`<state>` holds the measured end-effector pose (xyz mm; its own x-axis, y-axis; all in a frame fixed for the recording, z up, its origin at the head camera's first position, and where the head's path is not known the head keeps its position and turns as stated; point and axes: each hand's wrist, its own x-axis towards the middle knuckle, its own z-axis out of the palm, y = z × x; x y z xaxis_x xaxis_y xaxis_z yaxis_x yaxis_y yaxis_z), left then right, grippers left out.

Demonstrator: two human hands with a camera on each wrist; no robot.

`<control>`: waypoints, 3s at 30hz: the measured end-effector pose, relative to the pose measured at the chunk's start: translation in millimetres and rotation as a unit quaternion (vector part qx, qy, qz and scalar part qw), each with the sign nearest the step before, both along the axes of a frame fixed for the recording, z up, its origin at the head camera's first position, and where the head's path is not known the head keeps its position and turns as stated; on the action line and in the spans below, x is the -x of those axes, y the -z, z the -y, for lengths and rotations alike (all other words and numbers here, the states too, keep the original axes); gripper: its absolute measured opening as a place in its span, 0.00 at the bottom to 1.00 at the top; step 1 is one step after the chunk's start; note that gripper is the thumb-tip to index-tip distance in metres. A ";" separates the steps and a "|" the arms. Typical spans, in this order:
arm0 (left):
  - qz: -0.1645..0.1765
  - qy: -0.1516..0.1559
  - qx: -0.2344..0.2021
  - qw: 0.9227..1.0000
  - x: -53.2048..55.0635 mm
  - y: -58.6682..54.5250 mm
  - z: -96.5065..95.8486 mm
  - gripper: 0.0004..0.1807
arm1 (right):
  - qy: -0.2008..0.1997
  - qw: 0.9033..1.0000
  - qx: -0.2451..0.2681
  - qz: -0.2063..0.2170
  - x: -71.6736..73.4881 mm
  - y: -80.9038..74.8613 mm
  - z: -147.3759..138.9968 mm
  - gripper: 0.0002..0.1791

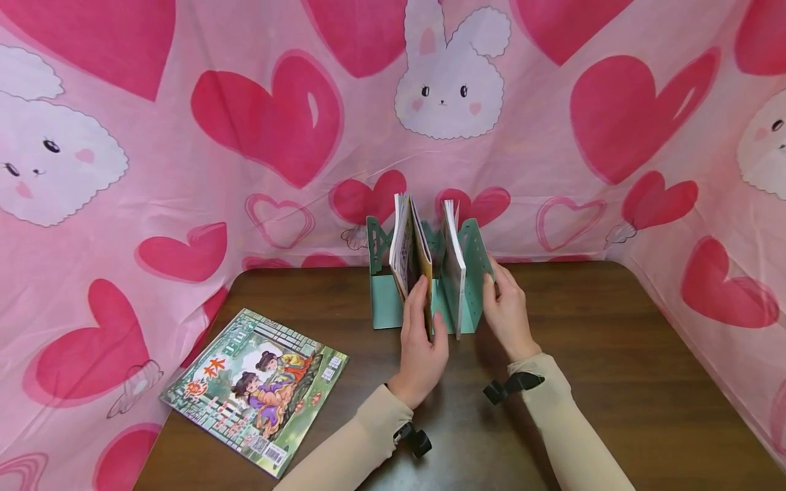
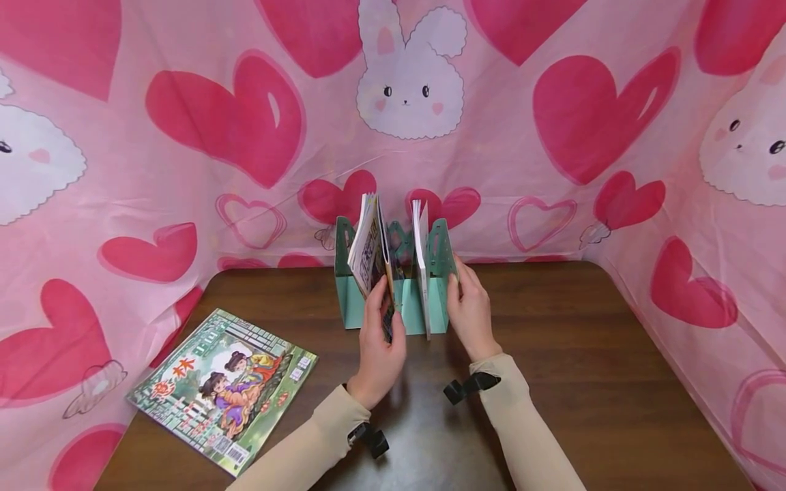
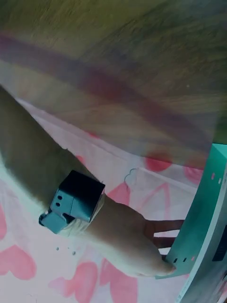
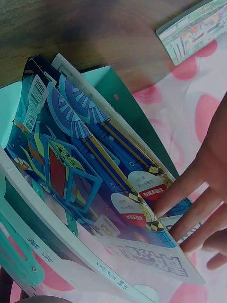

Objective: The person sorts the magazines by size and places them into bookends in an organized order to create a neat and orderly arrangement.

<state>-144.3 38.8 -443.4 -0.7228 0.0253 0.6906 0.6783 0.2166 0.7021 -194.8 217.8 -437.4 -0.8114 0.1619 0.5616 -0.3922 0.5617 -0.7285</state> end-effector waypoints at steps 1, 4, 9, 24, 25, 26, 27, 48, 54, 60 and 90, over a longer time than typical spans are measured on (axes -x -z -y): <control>-0.007 0.002 0.004 1.000 -0.6 1.0 1.9 0.35 | 0.000 1.000 0.000 0.001 0.1 -0.3 -0.1 0.26; -0.020 0.010 0.008 1.000 -2.0 4.0 7.6 0.35 | 0.002 1.000 0.001 0.004 0.2 -0.9 -0.2 0.26; -0.037 0.007 0.009 0.999 -4.6 8.4 16.9 0.35 | 0.003 1.000 0.001 0.016 -0.3 -0.8 -0.1 0.27; -0.054 0.013 0.005 0.998 -9.4 14.7 41.0 0.33 | -0.001 1.000 0.000 0.020 -1.2 -1.3 -0.2 0.26; -0.056 0.010 0.005 0.998 -9.4 15.2 42.7 0.33 | -0.001 1.000 0.000 0.020 -1.3 -1.2 -0.2 0.26; -0.056 0.008 0.005 0.998 -9.7 15.8 44.5 0.33 | 0.000 1.000 0.000 0.020 -1.3 -1.1 -0.1 0.26; -0.059 0.005 0.007 0.998 -9.8 16.6 46.4 0.33 | -0.001 1.000 0.000 0.020 -1.3 -1.1 -0.1 0.26; 0.043 -0.061 0.065 0.995 -17.9 22.8 114.2 0.29 | 0.003 1.000 -0.007 0.020 -2.0 -3.4 -0.3 0.25; 0.081 -0.103 0.098 0.987 -19.2 23.4 138.4 0.26 | 0.002 0.999 -0.007 0.037 -3.8 -5.1 -1.8 0.25; 0.117 -0.149 0.118 0.975 -14.9 23.3 163.6 0.25 | 0.003 0.999 -0.010 0.042 -3.5 -6.1 -2.3 0.26; 0.227 -0.340 0.219 0.886 -27.1 38.8 283.0 0.41 | 0.001 0.999 -0.012 0.036 -3.4 -7.8 -1.8 0.26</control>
